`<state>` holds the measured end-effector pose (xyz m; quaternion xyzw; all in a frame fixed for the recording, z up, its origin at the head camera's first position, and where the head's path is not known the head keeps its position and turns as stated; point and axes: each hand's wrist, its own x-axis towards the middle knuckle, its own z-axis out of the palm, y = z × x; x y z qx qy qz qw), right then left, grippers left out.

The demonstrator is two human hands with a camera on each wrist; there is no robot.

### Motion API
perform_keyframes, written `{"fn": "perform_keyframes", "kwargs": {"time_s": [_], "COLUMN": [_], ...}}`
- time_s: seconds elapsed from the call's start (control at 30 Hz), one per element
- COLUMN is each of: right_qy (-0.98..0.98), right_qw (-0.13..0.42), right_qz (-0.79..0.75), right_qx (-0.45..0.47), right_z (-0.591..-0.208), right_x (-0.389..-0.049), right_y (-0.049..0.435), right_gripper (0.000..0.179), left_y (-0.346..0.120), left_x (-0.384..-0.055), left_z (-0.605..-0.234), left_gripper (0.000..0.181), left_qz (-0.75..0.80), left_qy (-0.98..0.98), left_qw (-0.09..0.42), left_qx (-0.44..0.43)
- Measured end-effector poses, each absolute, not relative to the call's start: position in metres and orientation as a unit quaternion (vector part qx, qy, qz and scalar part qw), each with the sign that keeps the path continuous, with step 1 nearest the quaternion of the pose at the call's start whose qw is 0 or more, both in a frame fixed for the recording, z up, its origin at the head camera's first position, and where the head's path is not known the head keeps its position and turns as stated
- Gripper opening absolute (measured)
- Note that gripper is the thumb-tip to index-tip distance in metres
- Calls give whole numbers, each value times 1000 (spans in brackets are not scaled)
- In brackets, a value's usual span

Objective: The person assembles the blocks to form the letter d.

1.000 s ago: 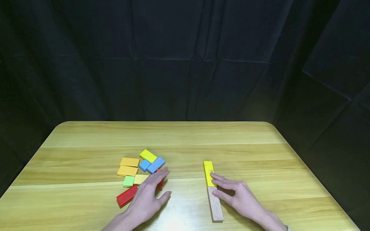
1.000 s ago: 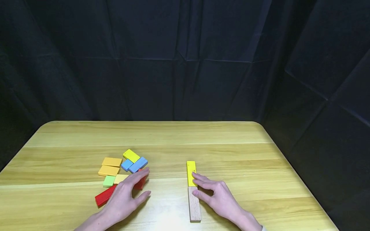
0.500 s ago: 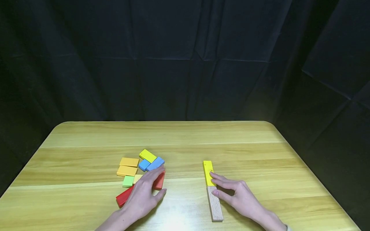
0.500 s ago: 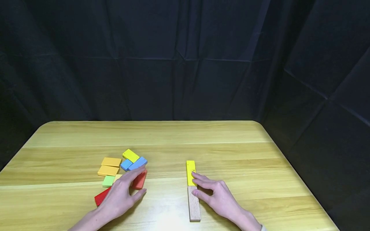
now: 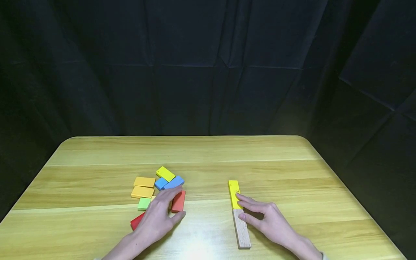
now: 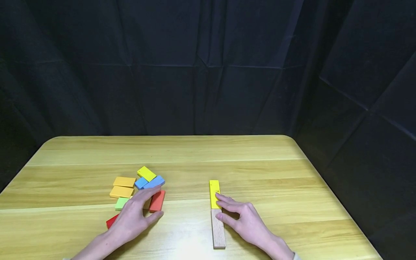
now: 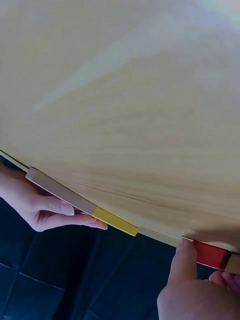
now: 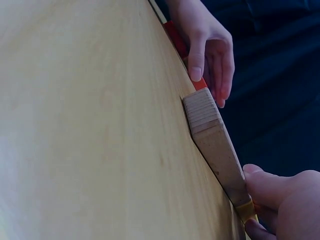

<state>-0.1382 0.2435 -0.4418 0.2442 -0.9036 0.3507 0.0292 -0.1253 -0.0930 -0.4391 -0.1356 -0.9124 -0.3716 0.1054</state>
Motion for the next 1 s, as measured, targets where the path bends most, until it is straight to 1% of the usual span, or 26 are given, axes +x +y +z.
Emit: {"fn": "perform_keyframes", "kwargs": {"time_s": [0.27, 0.5, 0.8, 1.0], "right_qy": [-904, -904, -904, -902], "right_qw": [27, 19, 27, 35], "right_qz": [351, 354, 353, 354], "right_qx": [241, 239, 241, 244], "right_z": [-442, -441, -441, -442], "right_x": [-138, -138, -139, -139], "right_y": [244, 244, 244, 244], "right_gripper": [43, 43, 44, 42], "left_y": [-94, -102, -107, -109], "left_x": [-125, -126, -129, -131], "left_z": [-436, -433, -431, -430], "left_gripper": [70, 66, 63, 65], "left_qz": [-371, -359, -344, -336], "left_qy": [-913, -917, -923, -925], "left_qw": [89, 71, 63, 69], "left_qx": [-144, -161, -159, -162]}}
